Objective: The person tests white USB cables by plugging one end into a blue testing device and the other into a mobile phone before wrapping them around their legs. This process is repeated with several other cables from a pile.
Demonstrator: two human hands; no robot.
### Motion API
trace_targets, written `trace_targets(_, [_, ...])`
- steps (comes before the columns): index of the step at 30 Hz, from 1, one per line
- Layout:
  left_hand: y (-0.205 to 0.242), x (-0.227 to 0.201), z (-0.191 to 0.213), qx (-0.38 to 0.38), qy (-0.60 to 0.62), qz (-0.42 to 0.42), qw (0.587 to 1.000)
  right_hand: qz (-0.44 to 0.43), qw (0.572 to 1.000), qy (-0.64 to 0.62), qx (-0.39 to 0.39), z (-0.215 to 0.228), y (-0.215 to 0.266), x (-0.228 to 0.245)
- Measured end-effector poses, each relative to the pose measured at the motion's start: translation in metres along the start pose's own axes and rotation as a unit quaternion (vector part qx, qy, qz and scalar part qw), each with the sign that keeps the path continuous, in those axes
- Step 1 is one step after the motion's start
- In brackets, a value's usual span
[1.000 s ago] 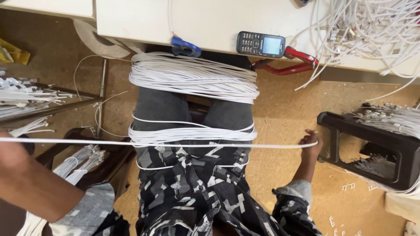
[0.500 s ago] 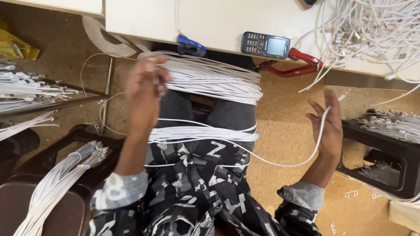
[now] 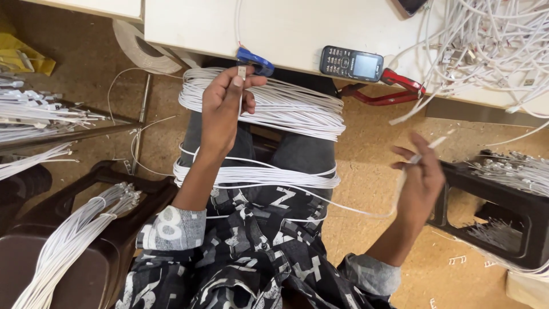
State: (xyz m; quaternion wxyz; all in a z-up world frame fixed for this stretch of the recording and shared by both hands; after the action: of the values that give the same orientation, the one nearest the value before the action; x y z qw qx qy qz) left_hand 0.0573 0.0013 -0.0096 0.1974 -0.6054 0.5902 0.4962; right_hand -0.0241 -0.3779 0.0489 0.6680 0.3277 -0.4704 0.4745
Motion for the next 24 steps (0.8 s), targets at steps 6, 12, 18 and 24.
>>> trace_targets(6, [-0.003, 0.01, 0.004, -0.014, 0.046, 0.021, 0.999, 0.028, 0.985, -0.069, -0.158, 0.02, -0.005, 0.017])
trace_targets(12, [-0.007, 0.023, 0.01, -0.016, 0.212, 0.162, 0.964, -0.012, 0.983, -0.157, -0.092, -0.033, -0.008, 0.022])
trace_targets(18, [-0.013, 0.018, 0.014, -0.046, 0.144, 0.1, 0.983, -0.049, 0.992, -0.103, 0.059, -0.086, -0.004, -0.004])
trace_targets(24, [-0.015, 0.007, 0.008, -0.073, 0.055, 0.023, 0.996, -0.125, 0.978, -0.137, 0.093, -0.111, 0.001, -0.005])
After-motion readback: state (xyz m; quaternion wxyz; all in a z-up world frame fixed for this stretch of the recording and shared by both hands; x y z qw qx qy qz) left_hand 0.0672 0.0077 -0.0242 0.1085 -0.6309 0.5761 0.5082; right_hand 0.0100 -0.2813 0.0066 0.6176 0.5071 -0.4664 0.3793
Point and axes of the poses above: each hand's wrist, its own y-axis away from the middle knuckle, its own z-axis out of the back of the hand, x = y × z, the point moved 6 cm from there along -y, towards the middle knuckle, and after that the axes turned 13 degrees about -x, right-handed, at the moved point
